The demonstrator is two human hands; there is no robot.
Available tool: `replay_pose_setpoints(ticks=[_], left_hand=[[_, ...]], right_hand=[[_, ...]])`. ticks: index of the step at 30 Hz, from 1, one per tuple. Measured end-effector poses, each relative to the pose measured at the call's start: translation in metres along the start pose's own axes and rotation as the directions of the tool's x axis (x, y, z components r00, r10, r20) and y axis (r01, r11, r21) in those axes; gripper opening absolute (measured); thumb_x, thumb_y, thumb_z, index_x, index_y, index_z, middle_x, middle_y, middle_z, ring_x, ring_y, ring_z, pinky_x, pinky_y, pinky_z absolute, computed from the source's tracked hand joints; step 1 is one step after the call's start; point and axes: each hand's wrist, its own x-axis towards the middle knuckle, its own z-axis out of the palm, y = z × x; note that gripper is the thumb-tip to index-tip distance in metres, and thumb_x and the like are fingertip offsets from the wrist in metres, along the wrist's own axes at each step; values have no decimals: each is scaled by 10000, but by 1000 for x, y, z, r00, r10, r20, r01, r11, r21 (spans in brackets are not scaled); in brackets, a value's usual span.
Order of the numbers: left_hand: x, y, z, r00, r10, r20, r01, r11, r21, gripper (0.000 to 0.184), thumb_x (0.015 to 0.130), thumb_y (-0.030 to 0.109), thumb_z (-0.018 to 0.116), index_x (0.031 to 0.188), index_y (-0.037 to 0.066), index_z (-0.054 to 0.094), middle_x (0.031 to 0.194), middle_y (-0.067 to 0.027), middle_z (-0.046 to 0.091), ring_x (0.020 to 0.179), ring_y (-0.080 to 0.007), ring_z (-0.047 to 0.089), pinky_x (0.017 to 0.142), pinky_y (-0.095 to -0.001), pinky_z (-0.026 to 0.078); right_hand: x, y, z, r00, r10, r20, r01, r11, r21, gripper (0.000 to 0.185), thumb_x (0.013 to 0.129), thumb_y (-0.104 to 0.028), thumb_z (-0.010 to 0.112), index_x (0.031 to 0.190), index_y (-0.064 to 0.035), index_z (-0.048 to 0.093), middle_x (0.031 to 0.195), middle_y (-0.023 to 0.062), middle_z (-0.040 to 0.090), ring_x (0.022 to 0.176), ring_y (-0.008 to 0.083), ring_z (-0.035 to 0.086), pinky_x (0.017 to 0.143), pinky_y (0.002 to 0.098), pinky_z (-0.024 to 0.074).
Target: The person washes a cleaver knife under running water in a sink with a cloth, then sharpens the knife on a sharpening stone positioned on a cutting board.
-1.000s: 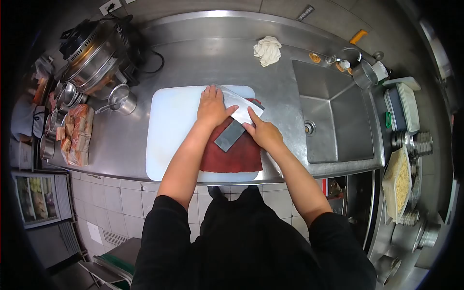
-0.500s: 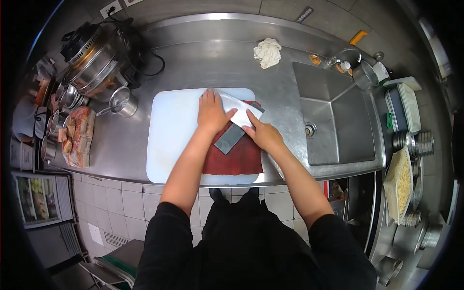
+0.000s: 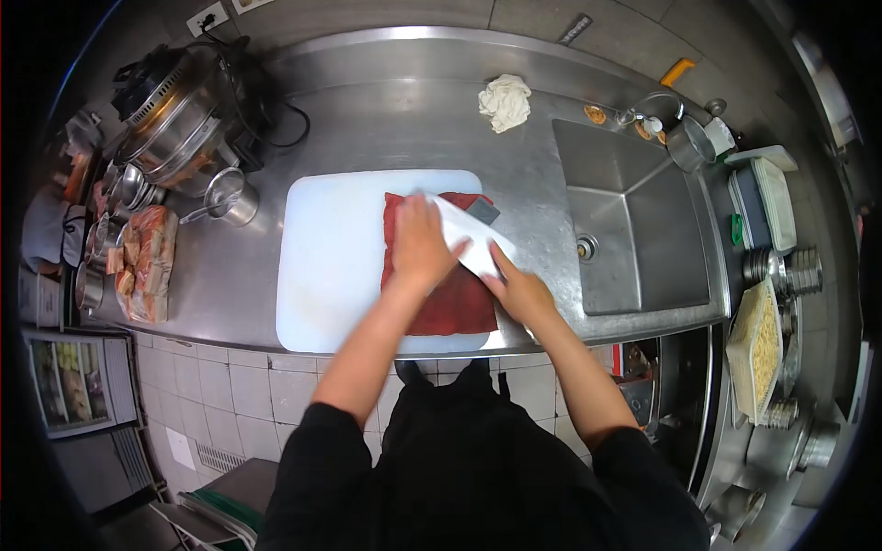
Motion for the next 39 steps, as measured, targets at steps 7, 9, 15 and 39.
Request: replay_pose_setpoints(ticks=[7, 9, 15, 39], left_hand=[[9, -2, 1, 1000, 12, 8, -11, 998, -60, 956, 878, 590, 661, 1458, -126, 406, 1560, -316, 350, 1480, -453, 287, 1232, -509, 200], [48, -33, -5, 997, -47, 68, 52, 996, -73, 969, 872, 593, 668, 1461, -128, 400, 1565, -307, 349, 1484, -434, 292, 1229, -481, 222], [-19, 43, 7, 994, 72, 87, -80, 993, 86, 977, 926, 659, 529, 1493, -122, 371, 1588, -326, 298, 1505, -464, 224, 1244, -543, 110], [49, -12, -11, 986, -26, 166, 37, 997, -65, 1001, 891, 645, 613, 1477, -131, 375, 1576, -299, 341, 1507, -401, 260, 1246, -447, 179]], right_hand=[[2, 3, 0, 1000, -7, -12, 7, 1000, -25, 692, 977, -547, 537, 1589, -316, 310, 966, 226, 731, 902, 441, 698, 812, 523, 539], [43, -29, -20, 1000, -18, 7, 18, 998, -58, 650, 999, -528, 507, 1582, -307, 326, 1020, 221, 728, 966, 429, 692, 830, 516, 539], [-47, 44, 7, 999, 28, -32, -27, 999, 22, 695, 976, -517, 565, 1591, -314, 310, 945, 243, 727, 877, 449, 701, 794, 516, 549], [30, -10, -25, 1000, -18, 8, 18, 998, -53, 670, 1009, -547, 468, 1598, -291, 277, 1022, 207, 734, 950, 431, 691, 839, 523, 532]])
